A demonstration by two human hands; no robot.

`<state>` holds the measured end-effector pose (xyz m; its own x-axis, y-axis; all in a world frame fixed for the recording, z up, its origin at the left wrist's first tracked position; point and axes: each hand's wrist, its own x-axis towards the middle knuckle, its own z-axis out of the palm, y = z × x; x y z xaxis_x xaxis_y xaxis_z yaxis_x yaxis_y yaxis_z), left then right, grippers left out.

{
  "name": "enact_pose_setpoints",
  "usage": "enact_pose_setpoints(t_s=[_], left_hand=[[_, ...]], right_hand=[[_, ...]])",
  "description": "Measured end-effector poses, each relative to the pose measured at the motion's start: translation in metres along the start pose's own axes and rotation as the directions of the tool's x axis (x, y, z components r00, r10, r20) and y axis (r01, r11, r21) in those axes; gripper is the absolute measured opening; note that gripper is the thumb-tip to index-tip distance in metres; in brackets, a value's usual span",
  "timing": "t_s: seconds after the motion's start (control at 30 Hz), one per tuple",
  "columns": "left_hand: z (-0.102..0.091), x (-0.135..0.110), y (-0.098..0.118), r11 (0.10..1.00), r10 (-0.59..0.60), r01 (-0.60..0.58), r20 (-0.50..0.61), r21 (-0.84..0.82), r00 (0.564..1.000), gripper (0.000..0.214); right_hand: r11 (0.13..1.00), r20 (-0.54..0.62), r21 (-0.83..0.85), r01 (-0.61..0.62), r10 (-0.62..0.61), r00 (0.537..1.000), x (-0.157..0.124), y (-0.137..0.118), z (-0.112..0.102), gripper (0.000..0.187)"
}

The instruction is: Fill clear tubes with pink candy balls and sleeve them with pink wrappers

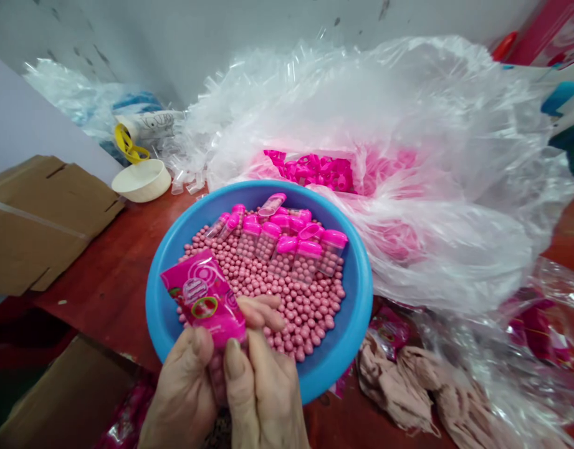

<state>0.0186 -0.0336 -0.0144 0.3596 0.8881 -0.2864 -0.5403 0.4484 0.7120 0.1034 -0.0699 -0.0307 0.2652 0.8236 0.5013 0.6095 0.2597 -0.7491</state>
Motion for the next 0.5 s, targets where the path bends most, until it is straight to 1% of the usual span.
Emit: enact_pose_setpoints(t_s=[0.07,0.13,0.23,0.33,0.43,0.5], left_hand=[[0.003,0.001,-0.002,0.999,-0.001,-0.002,-0.068,-0.046,0.998,0.03],[0.004,0.002,-0.003,0.997,0.013,-0.021,-0.107,-0.07,0.994,0.025],[0.003,0.003,-0.004,0.998,0.026,-0.035,-0.139,-0.06,0.99,0.022],[0.001,0.002,-0.004,0.998,0.017,-0.029,-0.184,-0.063,0.983,0.02],[-0.004,0.002,-0.004,0.998,0.024,-0.035,-0.193,-0.054,0.981,0.017],[-0.007,0.003,-0.004,0.998,0.06,-0.063,-0.176,-0.012,0.982,0.019]], right_hand=[[0.997,0.031,0.073,-0.021,0.019,0.999,0.004,0.0,-0.001,0.037],[0.991,0.051,0.134,-0.023,0.016,0.999,0.005,0.0,0.0,0.038],[0.996,0.044,0.083,-0.03,0.026,0.999,0.003,0.004,0.003,0.037],[0.999,0.086,0.029,-0.038,0.035,0.996,0.001,0.006,0.004,0.038],[0.998,0.123,0.043,-0.039,0.034,0.992,0.005,0.004,0.002,0.036],[0.997,0.141,0.064,-0.044,0.034,0.989,0.009,0.003,0.002,0.031]])
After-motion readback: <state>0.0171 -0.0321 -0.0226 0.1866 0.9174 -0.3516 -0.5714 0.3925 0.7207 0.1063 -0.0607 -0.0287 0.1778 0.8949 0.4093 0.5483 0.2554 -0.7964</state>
